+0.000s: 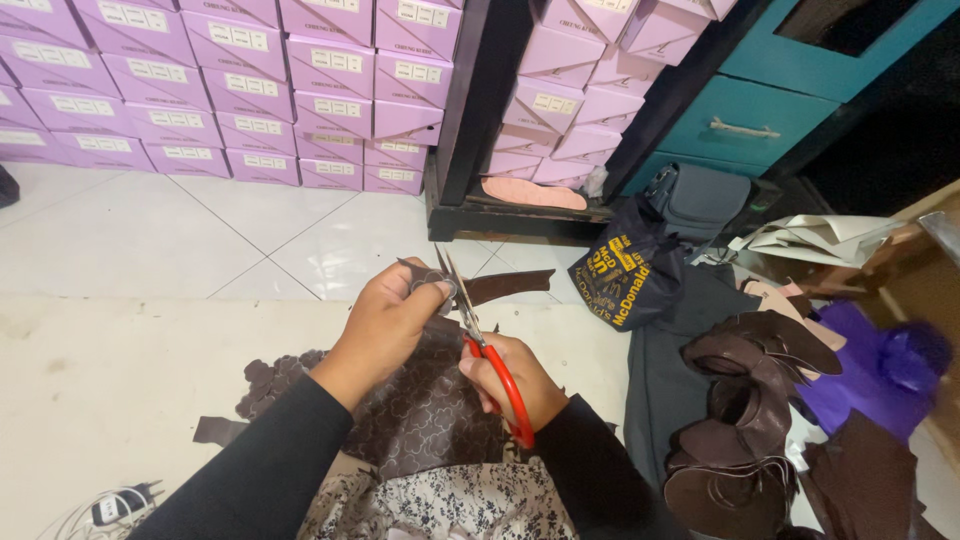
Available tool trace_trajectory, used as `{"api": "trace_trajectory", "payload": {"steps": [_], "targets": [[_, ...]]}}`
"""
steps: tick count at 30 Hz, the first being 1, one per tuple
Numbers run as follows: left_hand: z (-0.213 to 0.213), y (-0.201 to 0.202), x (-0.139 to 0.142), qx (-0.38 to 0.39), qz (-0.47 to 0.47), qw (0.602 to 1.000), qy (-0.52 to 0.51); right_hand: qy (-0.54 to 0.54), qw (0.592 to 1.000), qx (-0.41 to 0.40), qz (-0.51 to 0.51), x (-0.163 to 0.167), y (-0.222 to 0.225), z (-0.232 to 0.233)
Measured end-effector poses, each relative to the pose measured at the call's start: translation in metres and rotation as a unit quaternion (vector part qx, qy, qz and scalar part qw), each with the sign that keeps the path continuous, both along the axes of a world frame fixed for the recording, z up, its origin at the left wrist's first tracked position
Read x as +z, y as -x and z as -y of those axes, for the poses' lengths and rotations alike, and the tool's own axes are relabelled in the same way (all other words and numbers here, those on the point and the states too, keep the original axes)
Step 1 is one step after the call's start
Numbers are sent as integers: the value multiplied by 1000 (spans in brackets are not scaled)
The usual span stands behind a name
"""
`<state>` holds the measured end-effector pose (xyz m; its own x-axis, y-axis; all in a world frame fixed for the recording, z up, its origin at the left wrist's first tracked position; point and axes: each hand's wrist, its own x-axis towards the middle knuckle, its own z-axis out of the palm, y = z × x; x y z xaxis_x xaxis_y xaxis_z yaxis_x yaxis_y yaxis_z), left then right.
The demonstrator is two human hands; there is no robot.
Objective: The person uses red-handled scissors to cut cloud-shaped pieces from a brown patterned sheet of material. They hold the material with one hand and cut with the other, repeatedly trimming along the outlines of the shapes.
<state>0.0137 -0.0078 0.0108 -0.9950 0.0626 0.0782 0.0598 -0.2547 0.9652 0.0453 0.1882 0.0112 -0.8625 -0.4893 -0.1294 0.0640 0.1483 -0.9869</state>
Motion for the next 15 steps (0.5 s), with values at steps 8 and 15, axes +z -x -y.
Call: {"api": "trace_trajectory", "payload": {"steps": [8, 15], "targets": [[-1, -2, 0, -16, -35, 999, -2, -8, 999, -30, -6, -1, 1, 2], [-16, -7, 0, 1, -32, 998, -53, -14, 997, -71, -5, -4, -4, 11]]}}
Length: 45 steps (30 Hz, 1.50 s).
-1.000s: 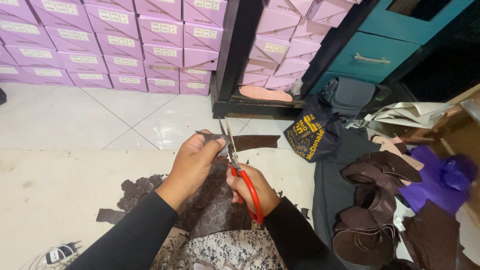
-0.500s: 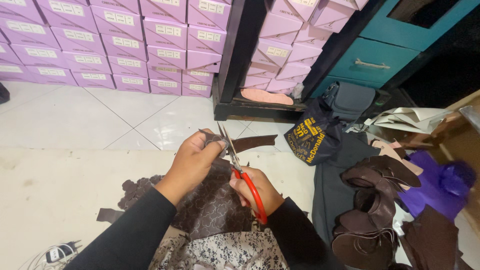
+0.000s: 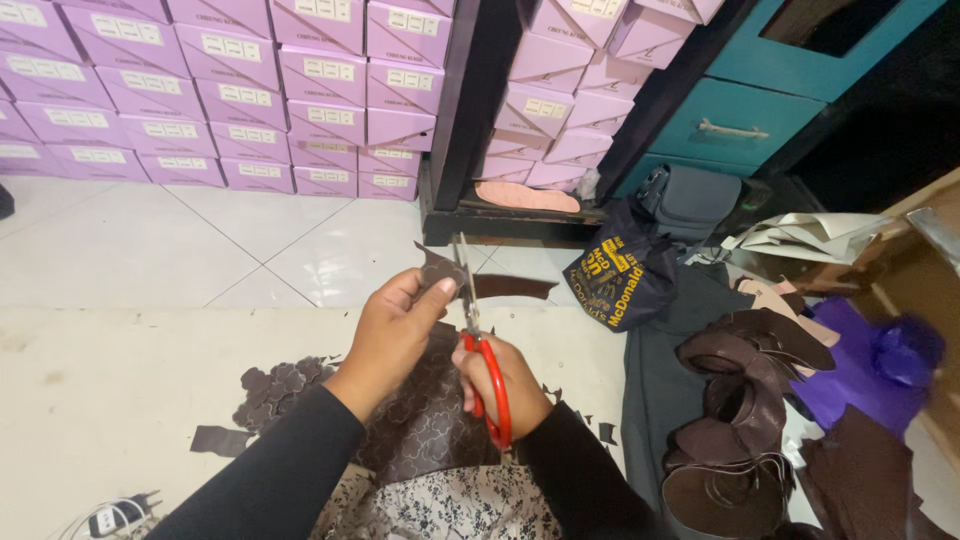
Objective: The person uses red-handled scissors to cut cloud-shaped pieces from a brown patterned sheet of material. They hold the material with one hand and cut with the other, repeatedly trimming along the outlines of the shapes.
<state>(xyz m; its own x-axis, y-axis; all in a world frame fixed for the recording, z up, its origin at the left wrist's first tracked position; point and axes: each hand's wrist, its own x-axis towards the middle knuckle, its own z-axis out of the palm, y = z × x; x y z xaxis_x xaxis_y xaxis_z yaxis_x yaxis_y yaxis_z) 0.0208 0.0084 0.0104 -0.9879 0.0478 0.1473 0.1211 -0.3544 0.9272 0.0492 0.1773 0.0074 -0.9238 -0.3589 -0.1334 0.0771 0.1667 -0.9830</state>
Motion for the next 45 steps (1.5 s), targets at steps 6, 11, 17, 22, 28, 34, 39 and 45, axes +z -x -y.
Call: {"api": "trace_trajectory", "payload": {"steps": [6, 11, 17, 22, 28, 34, 39, 45], "targets": [[5, -1, -1, 11, -12, 999, 32, 0, 999, 12, 33, -5, -3, -1], [5, -2, 1, 19, -13, 998, 54, 7, 1000, 4, 26, -5, -2, -1], [9, -4, 4, 11, -15, 999, 50, 5, 999, 3, 33, 0, -4, -1], [12, -1, 3, 3, -32, 998, 48, -16, 1000, 15, 22, 7, -5, -3], [12, -1, 4, -2, -45, 998, 45, -4, 1000, 15, 13, 11, -8, -3], [15, -4, 7, -8, -30, 999, 44, -8, 1000, 22, 19, 10, -8, -5], [11, -3, 7, -2, -37, 999, 24, 29, 1000, 1, 13, 7, -8, -2], [9, -4, 8, -7, -12, 998, 55, 4, 1000, 27, 11, 5, -7, -5]]}}
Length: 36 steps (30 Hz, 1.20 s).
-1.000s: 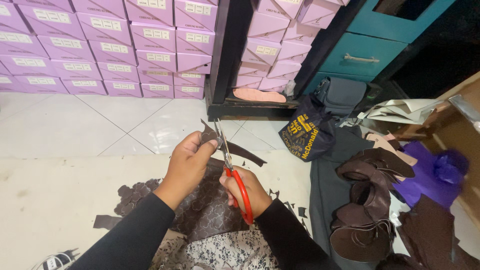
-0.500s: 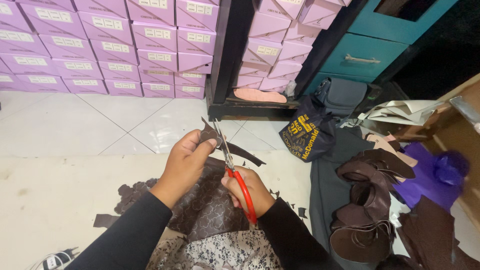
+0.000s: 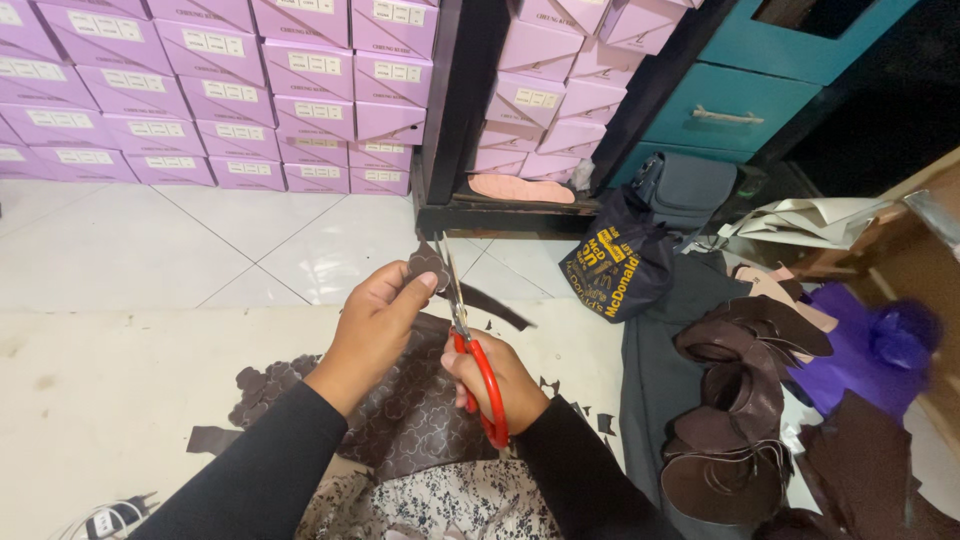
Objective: The person uses red-handled scissors to cut cloud-shaped pieces from a brown patterned sheet of material. They hold the material with one hand and cut with the other, repeatedly trimming along the outlines of the shapes.
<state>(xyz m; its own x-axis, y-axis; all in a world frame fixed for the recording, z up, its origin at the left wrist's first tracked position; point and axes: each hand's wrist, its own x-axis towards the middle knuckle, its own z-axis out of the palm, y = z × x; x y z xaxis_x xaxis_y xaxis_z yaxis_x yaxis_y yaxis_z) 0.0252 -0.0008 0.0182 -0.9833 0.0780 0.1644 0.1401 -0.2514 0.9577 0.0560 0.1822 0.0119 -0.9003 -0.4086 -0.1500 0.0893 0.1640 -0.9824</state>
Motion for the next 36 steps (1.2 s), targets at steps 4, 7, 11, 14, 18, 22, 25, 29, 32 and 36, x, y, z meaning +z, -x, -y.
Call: {"api": "trace_trajectory", "payload": {"steps": [4, 7, 11, 14, 18, 22, 25, 29, 32, 36], "targets": [[1, -2, -2, 15, 0, 998, 57, 4, 1000, 7, 8, -4, 0, -2], [2, -2, -3, 30, 12, 995, 96, 11, 1000, 1, 23, -5, 2, -3], [1, -3, -2, 30, -3, 996, 83, 6, 1000, 7, 12, -4, 3, -6], [3, -2, -1, 19, -21, 998, 56, 12, 1000, 18, -4, -3, 3, -7], [5, -1, -2, 9, 13, 999, 31, 0, 1000, 18, 20, -2, 3, -11], [9, -2, -9, 7, 18, 999, 27, -9, 999, 20, 25, -5, 1, -10], [7, 0, -11, -20, 17, 999, -30, -3, 1000, 12, 20, -6, 1, -8], [1, 1, -11, -34, -23, 998, -43, 29, 999, -10, 30, -9, 2, -3], [-1, 1, -8, -13, -4, 1000, -19, 12, 1000, -3, 27, -9, 4, -4], [3, -2, -4, 11, 27, 998, 60, -12, 1000, 26, 7, -8, 5, -8]]}}
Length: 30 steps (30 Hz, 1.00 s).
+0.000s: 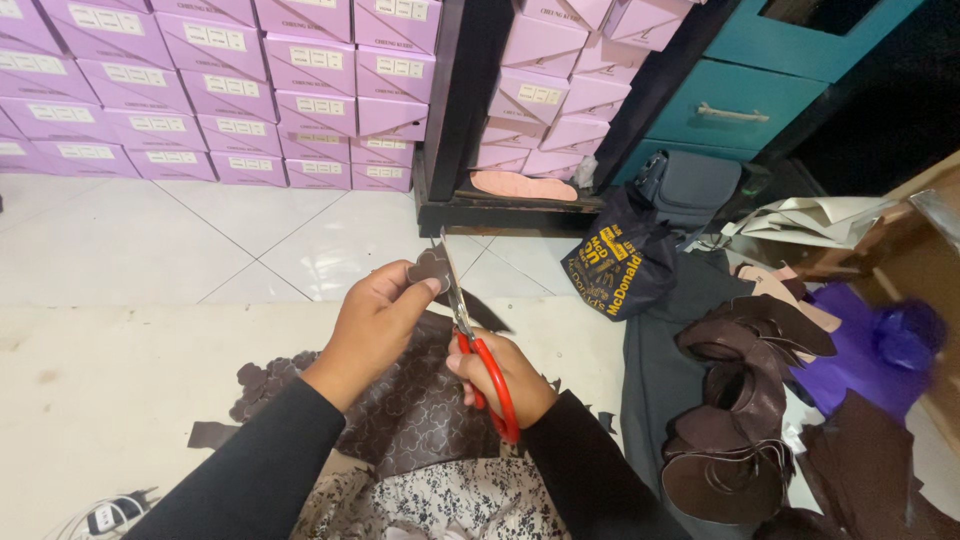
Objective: The person uses red-handled scissors to cut cloud-shaped pieces from a brown patterned sheet of material. They hold the material with one hand and cut with the other, repeatedly trimming along the outlines of the shapes.
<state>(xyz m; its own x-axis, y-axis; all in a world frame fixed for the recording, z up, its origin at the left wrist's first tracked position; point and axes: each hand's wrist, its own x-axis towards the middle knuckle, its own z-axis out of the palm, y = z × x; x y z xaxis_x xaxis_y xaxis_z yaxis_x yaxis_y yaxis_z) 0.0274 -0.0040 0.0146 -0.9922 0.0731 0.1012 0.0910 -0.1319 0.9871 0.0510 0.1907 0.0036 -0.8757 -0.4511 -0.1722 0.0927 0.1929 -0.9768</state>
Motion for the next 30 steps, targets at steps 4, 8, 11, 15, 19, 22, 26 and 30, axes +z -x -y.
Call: {"api": "trace_trajectory", "payload": {"steps": [4, 8, 11, 15, 19, 22, 26, 30], "targets": [[1, 0, 2, 10, 7, 1000, 24, -8, 1000, 4, 15, 1, 1, -2], [3, 1, 0, 20, -2, 999, 37, -14, 1000, 4, 19, 2, 1, -2], [4, 1, -1, 17, -6, 999, 34, -25, 1000, 1, 17, 2, 0, -2], [6, 2, -2, 15, 12, 1000, 24, -28, 1000, -4, 3, 4, -1, -1], [8, 2, -1, 10, -1, 1000, 17, -37, 999, -5, -1, 5, 1, 0], [9, 3, -1, 16, 6, 999, 31, -44, 999, -5, 0, 5, 1, -1], [9, 3, -3, 6, 7, 1000, 3, -46, 999, -8, 3, 5, 1, -1], [8, 4, -2, 0, 9, 1000, -26, -42, 999, 3, -7, 6, 1, 1]]}}
